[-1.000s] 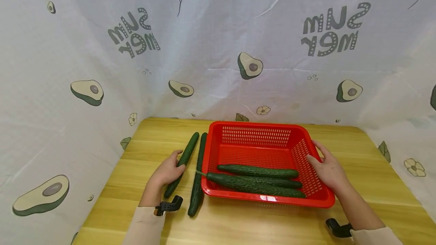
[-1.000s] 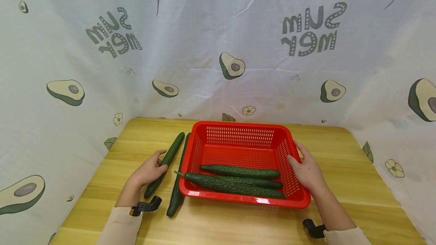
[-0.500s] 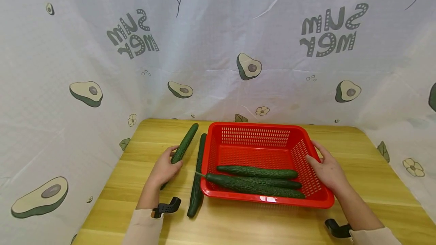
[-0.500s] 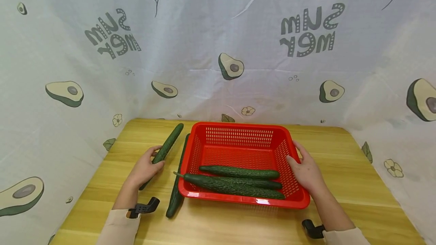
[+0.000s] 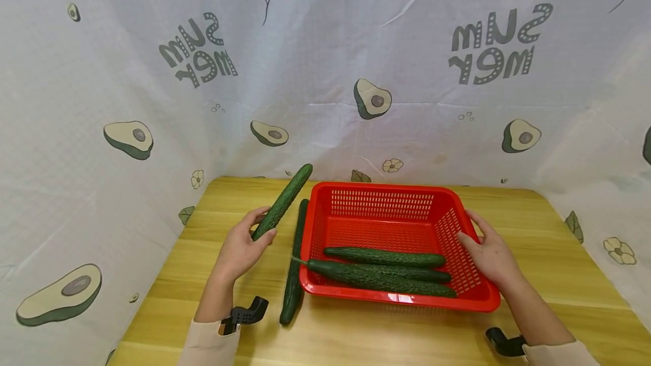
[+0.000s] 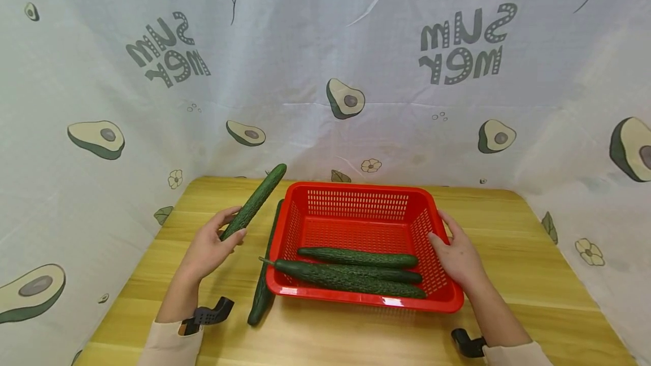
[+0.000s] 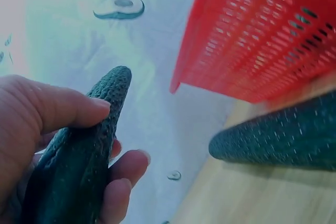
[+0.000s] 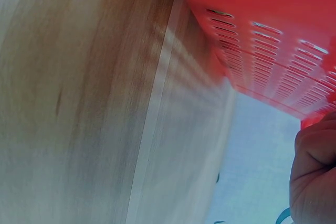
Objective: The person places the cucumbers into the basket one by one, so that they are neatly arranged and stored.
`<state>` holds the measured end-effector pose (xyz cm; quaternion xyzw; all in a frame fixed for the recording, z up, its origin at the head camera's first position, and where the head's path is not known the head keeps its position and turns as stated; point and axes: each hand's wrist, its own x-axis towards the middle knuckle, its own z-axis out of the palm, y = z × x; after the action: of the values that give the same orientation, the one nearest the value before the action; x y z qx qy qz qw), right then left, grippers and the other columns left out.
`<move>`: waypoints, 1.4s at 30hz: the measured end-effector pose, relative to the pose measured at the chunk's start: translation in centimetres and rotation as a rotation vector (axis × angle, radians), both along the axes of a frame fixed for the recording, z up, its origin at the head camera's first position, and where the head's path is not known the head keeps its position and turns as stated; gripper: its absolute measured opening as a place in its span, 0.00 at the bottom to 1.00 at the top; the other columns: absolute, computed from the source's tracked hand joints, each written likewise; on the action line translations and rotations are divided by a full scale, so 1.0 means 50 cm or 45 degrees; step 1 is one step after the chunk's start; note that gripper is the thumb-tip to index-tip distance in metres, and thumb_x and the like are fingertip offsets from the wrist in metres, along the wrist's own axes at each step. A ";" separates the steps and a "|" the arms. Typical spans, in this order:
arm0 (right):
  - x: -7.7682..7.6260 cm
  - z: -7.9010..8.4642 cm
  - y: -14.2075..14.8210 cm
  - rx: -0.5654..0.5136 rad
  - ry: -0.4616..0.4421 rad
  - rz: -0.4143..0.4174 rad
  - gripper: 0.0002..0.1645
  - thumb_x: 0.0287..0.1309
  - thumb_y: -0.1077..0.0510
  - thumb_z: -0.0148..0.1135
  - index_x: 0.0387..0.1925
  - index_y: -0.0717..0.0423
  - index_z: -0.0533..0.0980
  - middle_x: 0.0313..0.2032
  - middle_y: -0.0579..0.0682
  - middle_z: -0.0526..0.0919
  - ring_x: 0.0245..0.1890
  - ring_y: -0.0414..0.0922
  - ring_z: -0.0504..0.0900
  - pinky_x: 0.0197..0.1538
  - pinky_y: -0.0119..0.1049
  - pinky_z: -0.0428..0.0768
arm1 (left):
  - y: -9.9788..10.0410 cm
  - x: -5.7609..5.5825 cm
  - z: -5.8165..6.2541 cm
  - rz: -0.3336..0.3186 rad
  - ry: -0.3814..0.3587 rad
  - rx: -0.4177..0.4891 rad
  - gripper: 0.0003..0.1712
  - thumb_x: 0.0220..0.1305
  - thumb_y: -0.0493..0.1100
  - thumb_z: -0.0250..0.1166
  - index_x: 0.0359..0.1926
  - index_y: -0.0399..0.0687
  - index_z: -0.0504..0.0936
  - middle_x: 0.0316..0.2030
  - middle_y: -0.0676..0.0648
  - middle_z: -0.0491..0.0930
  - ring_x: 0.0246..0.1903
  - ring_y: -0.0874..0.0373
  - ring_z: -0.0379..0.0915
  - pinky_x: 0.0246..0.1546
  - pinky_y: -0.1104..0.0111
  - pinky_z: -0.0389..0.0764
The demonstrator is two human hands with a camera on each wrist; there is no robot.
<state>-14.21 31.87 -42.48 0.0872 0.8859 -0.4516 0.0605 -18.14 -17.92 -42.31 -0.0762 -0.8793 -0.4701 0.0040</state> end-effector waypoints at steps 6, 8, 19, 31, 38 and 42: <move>0.004 0.000 0.001 -0.007 0.007 -0.001 0.46 0.79 0.44 0.47 0.83 0.52 0.37 0.50 0.76 0.81 0.33 0.50 0.89 0.32 0.46 0.88 | 0.018 0.013 0.021 -0.126 0.054 0.110 0.32 0.70 0.41 0.67 0.72 0.53 0.70 0.62 0.42 0.79 0.40 0.53 0.86 0.40 0.67 0.84; 0.006 0.001 0.001 -0.007 0.006 -0.005 0.46 0.79 0.44 0.47 0.83 0.52 0.37 0.49 0.76 0.81 0.33 0.50 0.89 0.32 0.46 0.88 | 0.025 0.016 0.026 -0.174 0.078 0.129 0.31 0.69 0.40 0.68 0.71 0.52 0.72 0.61 0.42 0.80 0.39 0.55 0.84 0.38 0.69 0.84; 0.008 0.002 -0.004 -0.029 0.006 -0.002 0.46 0.78 0.43 0.48 0.83 0.50 0.37 0.51 0.76 0.80 0.33 0.49 0.89 0.32 0.46 0.88 | 0.067 0.023 0.050 -0.397 0.126 0.074 0.28 0.65 0.40 0.71 0.65 0.54 0.78 0.55 0.47 0.84 0.37 0.58 0.81 0.36 0.69 0.82; 0.004 0.004 -0.002 -0.038 0.004 -0.002 0.46 0.78 0.43 0.48 0.83 0.49 0.37 0.52 0.77 0.80 0.34 0.50 0.89 0.32 0.46 0.88 | 0.148 -0.027 0.122 -0.720 0.049 -0.186 0.33 0.62 0.39 0.65 0.69 0.52 0.73 0.47 0.49 0.81 0.24 0.61 0.75 0.29 0.68 0.80; 0.004 0.001 -0.001 -0.040 0.002 -0.009 0.46 0.78 0.44 0.48 0.83 0.48 0.37 0.53 0.78 0.79 0.34 0.50 0.89 0.32 0.46 0.88 | 0.189 -0.070 0.155 -0.910 0.055 -0.380 0.33 0.61 0.39 0.66 0.69 0.50 0.75 0.63 0.48 0.77 0.57 0.54 0.75 0.56 0.60 0.78; 0.002 0.001 0.000 -0.027 -0.005 -0.006 0.45 0.79 0.44 0.47 0.83 0.49 0.37 0.52 0.77 0.80 0.33 0.49 0.89 0.32 0.46 0.88 | 0.211 -0.086 0.164 -0.964 0.033 -0.457 0.26 0.66 0.44 0.68 0.65 0.53 0.79 0.62 0.50 0.80 0.60 0.52 0.78 0.63 0.57 0.78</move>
<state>-14.10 31.87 -42.42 0.0894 0.8807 -0.4611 0.0620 -22.45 -7.38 -34.10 -0.3994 -0.8571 -0.2766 -0.1712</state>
